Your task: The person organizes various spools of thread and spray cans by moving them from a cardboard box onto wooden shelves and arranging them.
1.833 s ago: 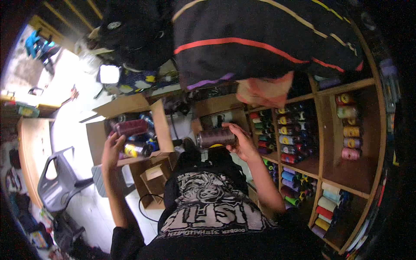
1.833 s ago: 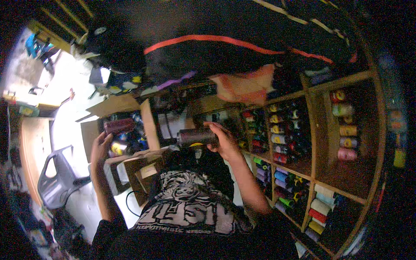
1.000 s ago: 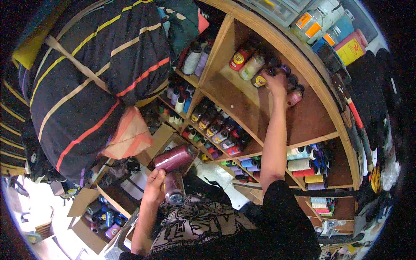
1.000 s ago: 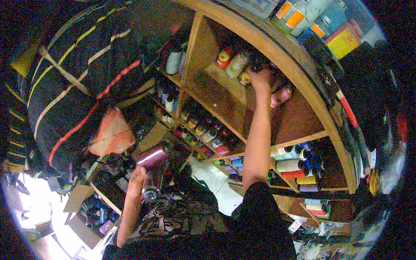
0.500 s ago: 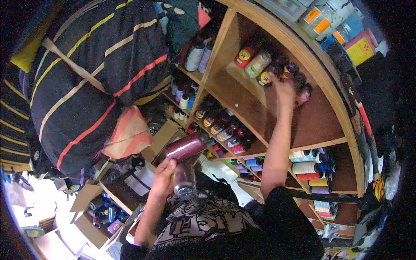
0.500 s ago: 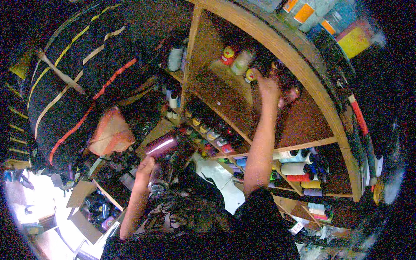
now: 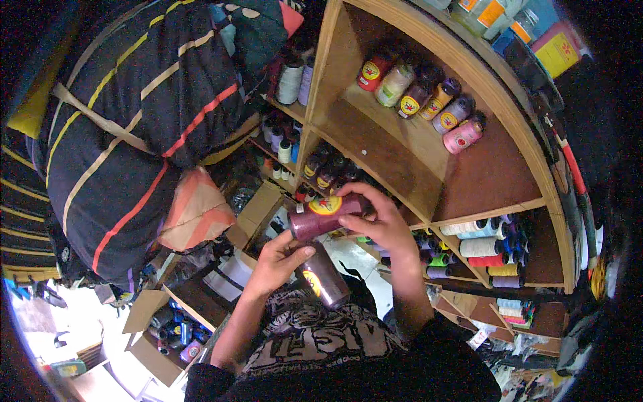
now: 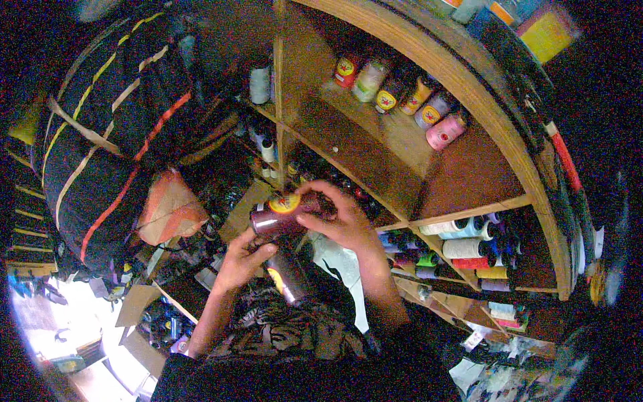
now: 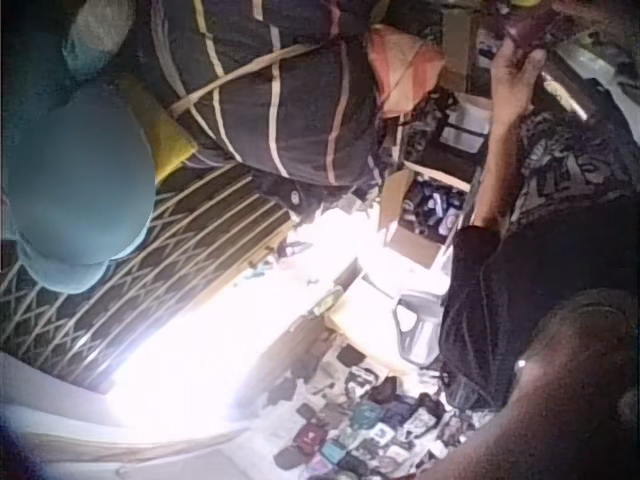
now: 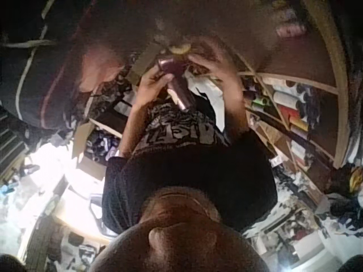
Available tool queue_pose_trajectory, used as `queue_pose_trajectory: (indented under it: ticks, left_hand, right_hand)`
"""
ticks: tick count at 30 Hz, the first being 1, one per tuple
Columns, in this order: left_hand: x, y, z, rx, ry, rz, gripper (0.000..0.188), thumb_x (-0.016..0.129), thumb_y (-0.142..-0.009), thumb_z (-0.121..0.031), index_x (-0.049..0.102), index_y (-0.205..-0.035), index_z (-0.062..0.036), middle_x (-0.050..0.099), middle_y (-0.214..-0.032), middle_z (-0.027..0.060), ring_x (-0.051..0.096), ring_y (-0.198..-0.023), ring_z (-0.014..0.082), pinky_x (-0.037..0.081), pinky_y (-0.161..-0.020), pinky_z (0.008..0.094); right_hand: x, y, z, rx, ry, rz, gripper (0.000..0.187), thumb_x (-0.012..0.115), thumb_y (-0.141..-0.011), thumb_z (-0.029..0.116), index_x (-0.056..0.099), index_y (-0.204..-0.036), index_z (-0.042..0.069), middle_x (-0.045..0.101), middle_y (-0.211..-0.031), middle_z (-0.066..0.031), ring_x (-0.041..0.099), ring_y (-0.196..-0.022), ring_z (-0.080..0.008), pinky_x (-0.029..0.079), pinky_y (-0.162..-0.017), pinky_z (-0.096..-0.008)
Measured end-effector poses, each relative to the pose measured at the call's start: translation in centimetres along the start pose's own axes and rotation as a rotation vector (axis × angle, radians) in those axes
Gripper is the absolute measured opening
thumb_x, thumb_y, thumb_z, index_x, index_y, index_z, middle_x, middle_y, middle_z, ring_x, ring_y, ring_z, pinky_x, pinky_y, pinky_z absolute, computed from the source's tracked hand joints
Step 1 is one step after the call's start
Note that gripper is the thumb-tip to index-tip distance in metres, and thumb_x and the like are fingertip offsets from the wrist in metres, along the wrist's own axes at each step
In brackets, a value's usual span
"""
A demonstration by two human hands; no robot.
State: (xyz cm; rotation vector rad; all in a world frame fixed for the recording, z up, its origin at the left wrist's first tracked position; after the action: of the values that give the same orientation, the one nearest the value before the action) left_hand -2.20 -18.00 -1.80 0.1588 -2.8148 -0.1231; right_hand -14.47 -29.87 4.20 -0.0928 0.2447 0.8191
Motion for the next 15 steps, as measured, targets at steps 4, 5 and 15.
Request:
queue_pose_trajectory:
  ticks: [4, 5, 15]
  left_hand:
    - [-0.7, -0.2, 0.8, -0.034, 0.176, 0.014, 0.035, 0.058, -0.087, -0.014, 0.050, -0.118, -0.0001, 0.058, -0.103, 0.0031, 0.051, -0.090, 0.0087, 0.041, -0.082, 0.0247]
    - [-0.7, -0.4, 0.6, -0.038, 0.176, 0.017, 0.035, 0.058, -0.087, -0.014, 0.050, -0.118, -0.0001, 0.058, -0.103, 0.0031, 0.051, -0.090, 0.0087, 0.041, -0.082, 0.0247]
    - [0.0, -1.7, 1.5, -0.113, 0.463, -0.107, 0.033, 0.052, -0.088, -0.007, 0.050, -0.120, 0.0024, 0.056, -0.115, 0.0078, 0.053, -0.103, 0.0148, 0.041, -0.090, 0.0287]
  right_hand:
    - [-0.7, 0.2, 1.6, -0.108, -0.036, 0.070, 0.053, 0.067, -0.066, 0.002, 0.049, -0.116, 0.005, 0.055, -0.111, -0.0082, 0.052, -0.107, -0.0188, 0.040, -0.093, -0.0308]
    - [-0.6, 0.2, 1.8, -0.105, -0.037, 0.067, 0.053, 0.067, -0.066, 0.002, 0.049, -0.116, 0.005, 0.055, -0.111, -0.0082, 0.052, -0.107, -0.0188, 0.040, -0.093, -0.0308]
    - [2.6, 0.1, -3.3, 0.219, -0.456, -0.139, 0.046, 0.074, -0.073, 0.016, 0.051, -0.111, 0.004, 0.060, -0.101, -0.0040, 0.057, -0.094, -0.0133, 0.045, -0.085, -0.0274]
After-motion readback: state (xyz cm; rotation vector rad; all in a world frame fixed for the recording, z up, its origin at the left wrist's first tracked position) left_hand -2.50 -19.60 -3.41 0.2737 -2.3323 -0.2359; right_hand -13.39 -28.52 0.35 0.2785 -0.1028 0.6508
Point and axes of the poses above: each hand's wrist, its own y-axis away from the middle knuckle, its own x-axis out of the palm, z = x × y, the point moved 7 cm from there along -y, towards the middle knuckle
